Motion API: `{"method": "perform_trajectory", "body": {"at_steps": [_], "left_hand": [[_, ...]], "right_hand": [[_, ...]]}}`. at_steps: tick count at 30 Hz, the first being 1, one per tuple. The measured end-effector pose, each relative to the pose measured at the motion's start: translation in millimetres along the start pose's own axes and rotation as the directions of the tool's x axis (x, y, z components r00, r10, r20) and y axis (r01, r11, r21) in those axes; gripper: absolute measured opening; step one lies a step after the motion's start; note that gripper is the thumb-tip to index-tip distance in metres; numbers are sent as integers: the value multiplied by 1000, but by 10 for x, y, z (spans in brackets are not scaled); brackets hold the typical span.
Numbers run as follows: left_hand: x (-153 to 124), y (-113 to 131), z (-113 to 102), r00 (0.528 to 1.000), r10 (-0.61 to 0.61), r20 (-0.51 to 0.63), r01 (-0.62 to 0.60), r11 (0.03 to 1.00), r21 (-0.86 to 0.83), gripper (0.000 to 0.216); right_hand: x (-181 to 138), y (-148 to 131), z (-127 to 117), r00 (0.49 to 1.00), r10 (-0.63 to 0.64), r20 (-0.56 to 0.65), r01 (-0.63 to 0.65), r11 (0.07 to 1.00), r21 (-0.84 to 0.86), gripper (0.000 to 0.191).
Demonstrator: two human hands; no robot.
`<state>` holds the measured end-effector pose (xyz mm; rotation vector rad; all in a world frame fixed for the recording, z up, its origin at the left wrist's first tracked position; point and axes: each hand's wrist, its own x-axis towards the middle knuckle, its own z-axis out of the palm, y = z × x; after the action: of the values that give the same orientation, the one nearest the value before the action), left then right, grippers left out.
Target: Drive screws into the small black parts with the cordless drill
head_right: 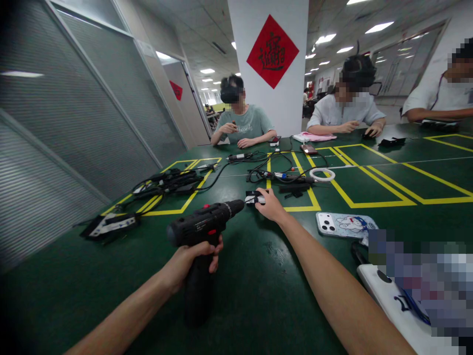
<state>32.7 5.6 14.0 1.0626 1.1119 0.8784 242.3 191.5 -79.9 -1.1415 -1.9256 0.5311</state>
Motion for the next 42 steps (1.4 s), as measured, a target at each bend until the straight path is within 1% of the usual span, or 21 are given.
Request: {"method": "perform_trajectory", "body": {"at_steps": [4, 13, 28, 33, 38, 42], "left_hand": [[8, -46, -26, 1000, 15, 12, -15, 1000, -11, 20], [28, -96, -56, 999, 41, 23, -41, 999, -10, 19], [29, -80, -38, 999, 26, 24, -25, 999, -21, 19], [29, -84, -40, 998, 40, 37, -40, 999, -12, 16], [24, -80, -34, 996, 67, 53, -65, 998, -24, 19], [32, -87, -40, 997, 57, 52, -55, 998, -33, 20]], "right_hand": [[4, 23, 20, 1000, -3, -12, 3, 1000, 6, 48], [6, 10, 7, 1000, 8, 2, -8, 1000, 7, 47], [1, 9, 5, 1000, -2, 3, 2, 1000, -19, 49], [8, 30, 11, 1000, -5, -2, 5, 1000, -25, 50], [15, 19, -10, 1000, -3, 12, 3, 999, -33, 49], [15, 11, -25, 1000, 4, 27, -3, 1000, -28, 49]]}}
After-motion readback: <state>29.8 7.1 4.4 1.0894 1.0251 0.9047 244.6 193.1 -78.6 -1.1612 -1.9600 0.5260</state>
